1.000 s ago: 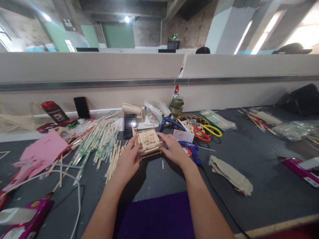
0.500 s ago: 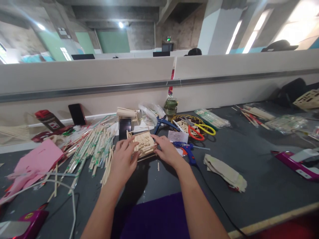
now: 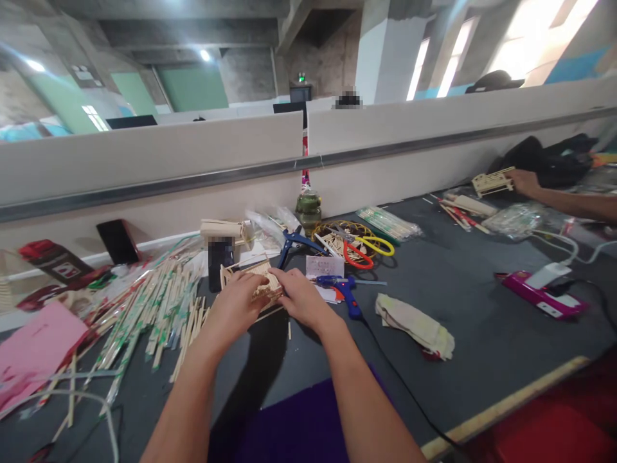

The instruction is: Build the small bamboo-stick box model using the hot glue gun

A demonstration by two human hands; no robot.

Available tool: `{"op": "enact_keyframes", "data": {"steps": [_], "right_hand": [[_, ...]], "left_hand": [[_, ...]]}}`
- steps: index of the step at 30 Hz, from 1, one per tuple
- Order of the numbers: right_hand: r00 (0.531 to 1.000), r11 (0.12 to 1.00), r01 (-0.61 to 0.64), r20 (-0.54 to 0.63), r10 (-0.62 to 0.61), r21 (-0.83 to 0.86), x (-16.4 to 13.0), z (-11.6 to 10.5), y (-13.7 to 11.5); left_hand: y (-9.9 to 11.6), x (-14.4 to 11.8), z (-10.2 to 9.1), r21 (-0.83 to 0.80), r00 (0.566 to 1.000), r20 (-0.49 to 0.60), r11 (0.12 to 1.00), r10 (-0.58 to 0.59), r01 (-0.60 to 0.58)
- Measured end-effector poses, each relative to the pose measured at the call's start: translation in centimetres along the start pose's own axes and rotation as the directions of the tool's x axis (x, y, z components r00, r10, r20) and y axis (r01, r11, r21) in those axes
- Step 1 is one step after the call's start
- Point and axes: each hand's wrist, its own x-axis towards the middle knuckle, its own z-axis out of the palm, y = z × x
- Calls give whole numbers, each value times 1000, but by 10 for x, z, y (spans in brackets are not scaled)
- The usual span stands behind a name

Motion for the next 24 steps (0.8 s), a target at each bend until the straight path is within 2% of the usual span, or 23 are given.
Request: {"op": "enact_keyframes", "data": {"steps": [8, 24], "right_hand": [[1000, 1000, -13, 20, 13, 3, -1, 0, -1], [1000, 1000, -1, 8, 1, 9, 0, 1, 0]], "left_hand": [[-6, -6, 14, -55, 992, 19, 991, -124, 125], [-7, -4, 17, -13, 991, 28, 991, -130, 130]]}}
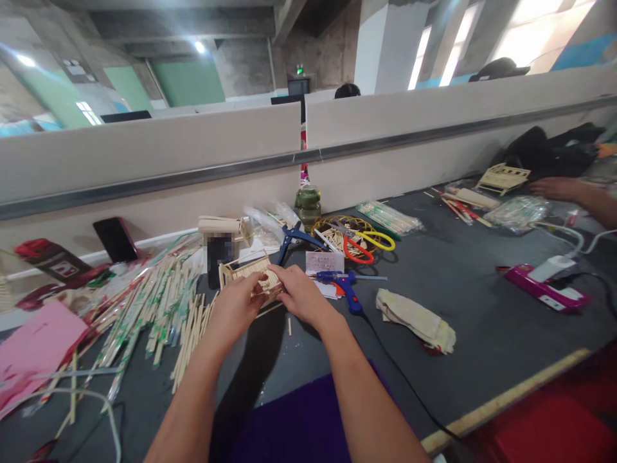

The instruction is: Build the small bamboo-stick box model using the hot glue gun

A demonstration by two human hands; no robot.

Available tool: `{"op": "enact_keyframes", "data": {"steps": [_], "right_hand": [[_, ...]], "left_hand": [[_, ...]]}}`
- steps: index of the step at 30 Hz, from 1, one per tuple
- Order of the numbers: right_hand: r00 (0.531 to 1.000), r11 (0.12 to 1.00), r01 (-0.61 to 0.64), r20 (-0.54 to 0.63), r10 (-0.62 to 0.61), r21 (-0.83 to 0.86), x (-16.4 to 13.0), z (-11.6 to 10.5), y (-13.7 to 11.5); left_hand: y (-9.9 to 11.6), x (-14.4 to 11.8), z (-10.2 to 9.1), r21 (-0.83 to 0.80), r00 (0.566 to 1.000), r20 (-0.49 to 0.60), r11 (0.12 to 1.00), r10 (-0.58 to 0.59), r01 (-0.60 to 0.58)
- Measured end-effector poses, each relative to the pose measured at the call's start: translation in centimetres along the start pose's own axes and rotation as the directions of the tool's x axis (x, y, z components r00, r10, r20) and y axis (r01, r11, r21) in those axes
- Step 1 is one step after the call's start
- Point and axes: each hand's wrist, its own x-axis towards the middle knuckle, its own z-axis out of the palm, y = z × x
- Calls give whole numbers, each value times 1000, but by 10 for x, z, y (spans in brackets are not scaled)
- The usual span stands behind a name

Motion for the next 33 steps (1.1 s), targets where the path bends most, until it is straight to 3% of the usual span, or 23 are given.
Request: {"op": "enact_keyframes", "data": {"steps": [33], "right_hand": [[1000, 1000, 17, -8, -17, -9, -1, 0, 1]], "left_hand": [[2, 2, -3, -20, 999, 42, 999, -27, 28]]}}
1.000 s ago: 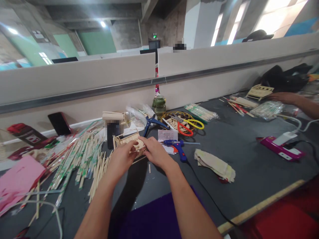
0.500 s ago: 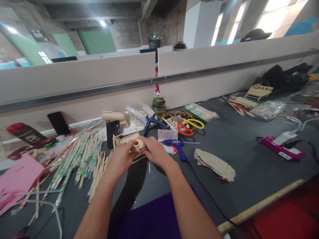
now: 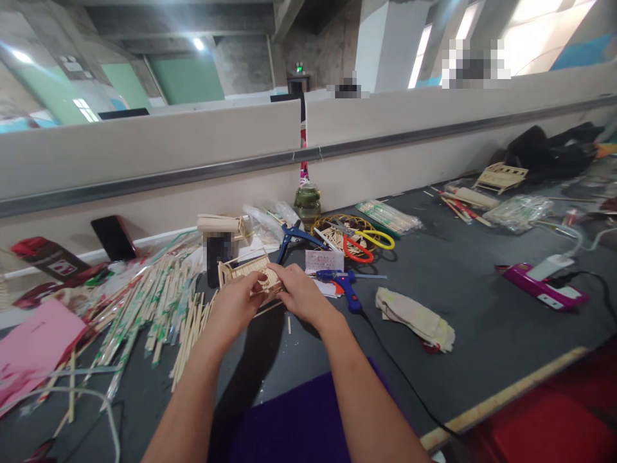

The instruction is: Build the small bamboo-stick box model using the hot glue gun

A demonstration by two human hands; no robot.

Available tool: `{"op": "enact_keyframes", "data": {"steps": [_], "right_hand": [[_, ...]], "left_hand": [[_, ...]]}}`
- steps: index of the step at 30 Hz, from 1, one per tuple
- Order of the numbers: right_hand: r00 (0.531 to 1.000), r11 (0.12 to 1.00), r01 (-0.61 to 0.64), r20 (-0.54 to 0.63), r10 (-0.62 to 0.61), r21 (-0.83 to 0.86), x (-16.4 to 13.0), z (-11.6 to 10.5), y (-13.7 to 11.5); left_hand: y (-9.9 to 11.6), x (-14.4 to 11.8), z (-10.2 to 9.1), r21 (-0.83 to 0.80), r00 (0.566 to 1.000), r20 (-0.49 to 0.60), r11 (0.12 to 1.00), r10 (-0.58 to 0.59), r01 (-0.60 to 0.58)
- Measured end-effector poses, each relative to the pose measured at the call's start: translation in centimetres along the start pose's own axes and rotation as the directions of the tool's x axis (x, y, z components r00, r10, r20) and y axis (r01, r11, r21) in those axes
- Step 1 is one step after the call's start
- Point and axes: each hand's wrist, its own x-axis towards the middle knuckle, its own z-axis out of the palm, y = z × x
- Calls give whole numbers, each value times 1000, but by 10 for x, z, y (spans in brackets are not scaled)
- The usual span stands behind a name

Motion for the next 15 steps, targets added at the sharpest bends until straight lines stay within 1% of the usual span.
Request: {"op": "enact_keyframes", "data": {"steps": [5, 8, 15], "right_hand": [[1000, 1000, -23, 14, 23, -1, 0, 0, 0], [1000, 1000, -24, 12, 24, -5, 0, 0, 0], [1000, 1000, -19, 16, 19, 5, 1, 0, -1]], "left_hand": [[-1, 1, 1, 12, 1000, 1, 1000, -21, 21], [-2, 1, 2, 15, 1000, -8, 1000, -10, 11], [-1, 0, 1, 80, 1000, -17, 997, 11, -9]]}}
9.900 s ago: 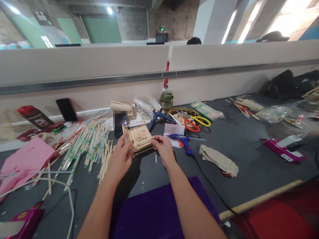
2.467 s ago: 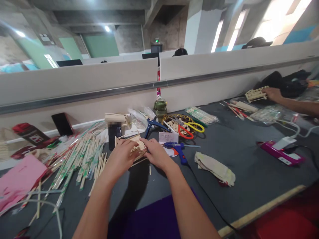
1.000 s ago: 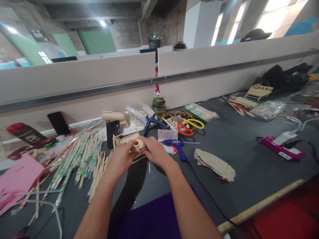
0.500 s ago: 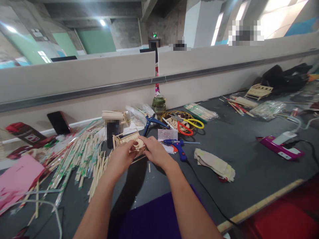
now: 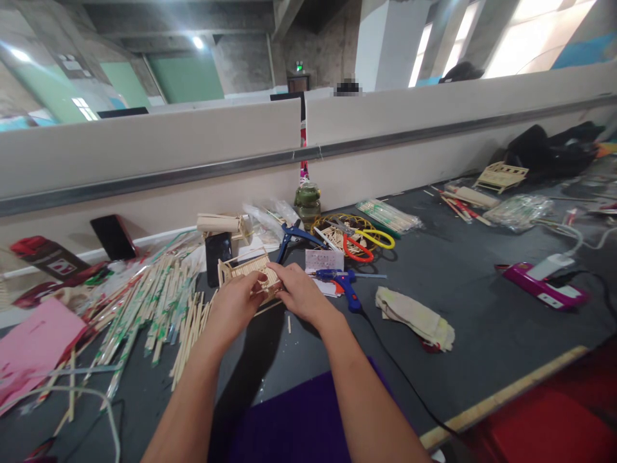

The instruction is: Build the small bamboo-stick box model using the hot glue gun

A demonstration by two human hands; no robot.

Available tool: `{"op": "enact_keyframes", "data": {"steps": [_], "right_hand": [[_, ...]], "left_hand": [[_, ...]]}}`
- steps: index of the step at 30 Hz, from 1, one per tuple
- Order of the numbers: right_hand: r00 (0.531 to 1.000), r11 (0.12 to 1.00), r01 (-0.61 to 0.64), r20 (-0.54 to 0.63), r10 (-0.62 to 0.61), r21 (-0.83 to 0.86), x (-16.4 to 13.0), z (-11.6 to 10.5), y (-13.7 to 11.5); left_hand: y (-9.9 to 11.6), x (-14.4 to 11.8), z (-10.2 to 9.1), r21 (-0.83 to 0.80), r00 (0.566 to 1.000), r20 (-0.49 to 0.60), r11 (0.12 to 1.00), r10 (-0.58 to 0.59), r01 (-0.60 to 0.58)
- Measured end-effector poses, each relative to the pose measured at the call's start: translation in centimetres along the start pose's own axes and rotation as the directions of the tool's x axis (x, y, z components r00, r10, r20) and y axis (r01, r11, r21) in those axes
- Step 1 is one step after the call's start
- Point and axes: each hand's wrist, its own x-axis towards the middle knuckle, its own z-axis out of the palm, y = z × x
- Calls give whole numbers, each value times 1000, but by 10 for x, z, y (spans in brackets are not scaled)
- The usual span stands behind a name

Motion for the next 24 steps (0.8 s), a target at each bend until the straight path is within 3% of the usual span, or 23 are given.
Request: {"op": "enact_keyframes", "data": {"steps": [11, 20, 24], "right_hand": [[1000, 1000, 3, -5, -3, -9, -1, 0, -1], [1000, 1000, 5, -22, -6, -3, 0, 2, 0], [1000, 1000, 8, -22, -9, -8, 1, 3, 1]], "left_hand": [[3, -3, -5, -31, 999, 36, 1000, 0, 1], [-26, -20, -5, 85, 982, 16, 978, 188, -188], [-32, -21, -4, 99, 980, -6, 975, 199, -197]]}}
